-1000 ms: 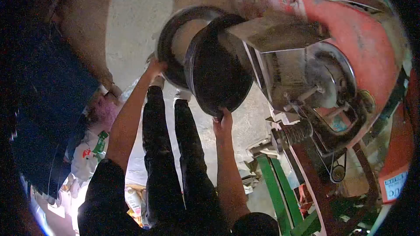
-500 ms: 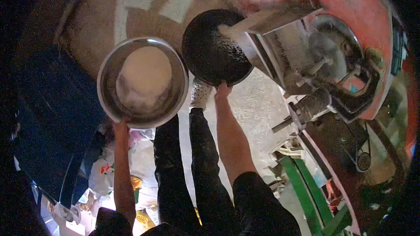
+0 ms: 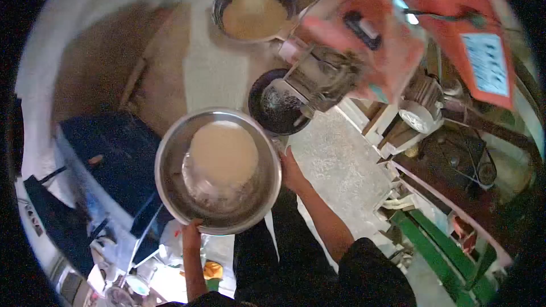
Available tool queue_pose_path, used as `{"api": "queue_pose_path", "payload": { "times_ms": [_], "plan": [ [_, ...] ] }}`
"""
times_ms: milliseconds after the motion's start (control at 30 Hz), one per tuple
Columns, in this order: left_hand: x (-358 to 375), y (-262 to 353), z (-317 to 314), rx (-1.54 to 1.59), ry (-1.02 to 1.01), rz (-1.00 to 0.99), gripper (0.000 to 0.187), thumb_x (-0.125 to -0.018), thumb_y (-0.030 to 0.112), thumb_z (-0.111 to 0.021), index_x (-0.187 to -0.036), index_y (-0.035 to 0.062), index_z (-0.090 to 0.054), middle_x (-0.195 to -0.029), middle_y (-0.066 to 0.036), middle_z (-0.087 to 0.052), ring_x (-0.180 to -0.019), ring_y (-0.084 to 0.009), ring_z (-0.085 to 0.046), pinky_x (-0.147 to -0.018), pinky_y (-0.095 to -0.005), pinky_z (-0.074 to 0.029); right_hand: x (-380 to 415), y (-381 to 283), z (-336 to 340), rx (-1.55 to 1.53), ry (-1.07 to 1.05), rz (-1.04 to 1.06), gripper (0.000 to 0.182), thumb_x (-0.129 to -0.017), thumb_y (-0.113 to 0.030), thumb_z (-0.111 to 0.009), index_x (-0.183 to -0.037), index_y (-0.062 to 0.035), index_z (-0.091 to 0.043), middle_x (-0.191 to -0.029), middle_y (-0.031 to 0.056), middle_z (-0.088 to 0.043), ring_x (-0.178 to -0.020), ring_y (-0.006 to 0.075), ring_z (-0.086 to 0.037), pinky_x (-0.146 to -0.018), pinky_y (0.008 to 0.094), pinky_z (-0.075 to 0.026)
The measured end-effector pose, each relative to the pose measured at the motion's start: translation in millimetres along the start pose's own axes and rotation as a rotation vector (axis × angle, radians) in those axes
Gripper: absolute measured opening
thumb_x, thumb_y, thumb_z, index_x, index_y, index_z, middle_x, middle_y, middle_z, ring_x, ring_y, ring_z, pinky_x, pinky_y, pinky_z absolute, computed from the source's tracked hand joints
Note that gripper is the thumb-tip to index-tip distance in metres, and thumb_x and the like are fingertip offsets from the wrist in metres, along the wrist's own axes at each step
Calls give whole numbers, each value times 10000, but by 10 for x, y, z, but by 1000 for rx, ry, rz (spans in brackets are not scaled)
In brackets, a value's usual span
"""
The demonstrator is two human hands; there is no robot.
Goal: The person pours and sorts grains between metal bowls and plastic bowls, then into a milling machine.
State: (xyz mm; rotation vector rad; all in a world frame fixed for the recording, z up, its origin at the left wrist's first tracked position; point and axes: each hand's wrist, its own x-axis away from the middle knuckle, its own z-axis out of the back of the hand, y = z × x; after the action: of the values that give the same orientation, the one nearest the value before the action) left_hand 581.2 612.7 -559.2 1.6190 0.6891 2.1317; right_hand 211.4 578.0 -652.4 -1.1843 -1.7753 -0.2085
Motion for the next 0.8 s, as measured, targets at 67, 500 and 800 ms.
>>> {"api": "queue_pose_path", "payload": {
  "times_ms": [67,500,800],
  "plan": [
    [396,231,163,-171,-47,-35,333,-656,-65,-566,-962,64,-585,-1073,-204,-491,-1100,-318,-435,-957,-386,-337,653,-83,-326,185,-70,143,565,-947,-402,-393,-1392,-72,-287,-1352,129,-415,-1215,257,-427,-1024,389,-323],
    [1224,2294,130,115,-79,-425,241,-713,29,-575,-944,-34,-593,-818,-59,-609,-731,-133,-545,-655,-269,-438,2251,-1424,-2114,391,86,533,512,-709,62,-496,-1218,8,-471,-1030,100,-589,-892,185,-570,-789,313,-472],
    [1173,2996,760,340,299,-714,374,-931,235,-474,-1139,-70,-533,-1005,-159,-615,-924,-179,-548,-826,-297,-424,2996,-1880,-4327,914,153,929,477,-607,40,-510,-1081,48,-560,-934,87,-609,-822,187,-574,-739,295,-467]
  ]
}}
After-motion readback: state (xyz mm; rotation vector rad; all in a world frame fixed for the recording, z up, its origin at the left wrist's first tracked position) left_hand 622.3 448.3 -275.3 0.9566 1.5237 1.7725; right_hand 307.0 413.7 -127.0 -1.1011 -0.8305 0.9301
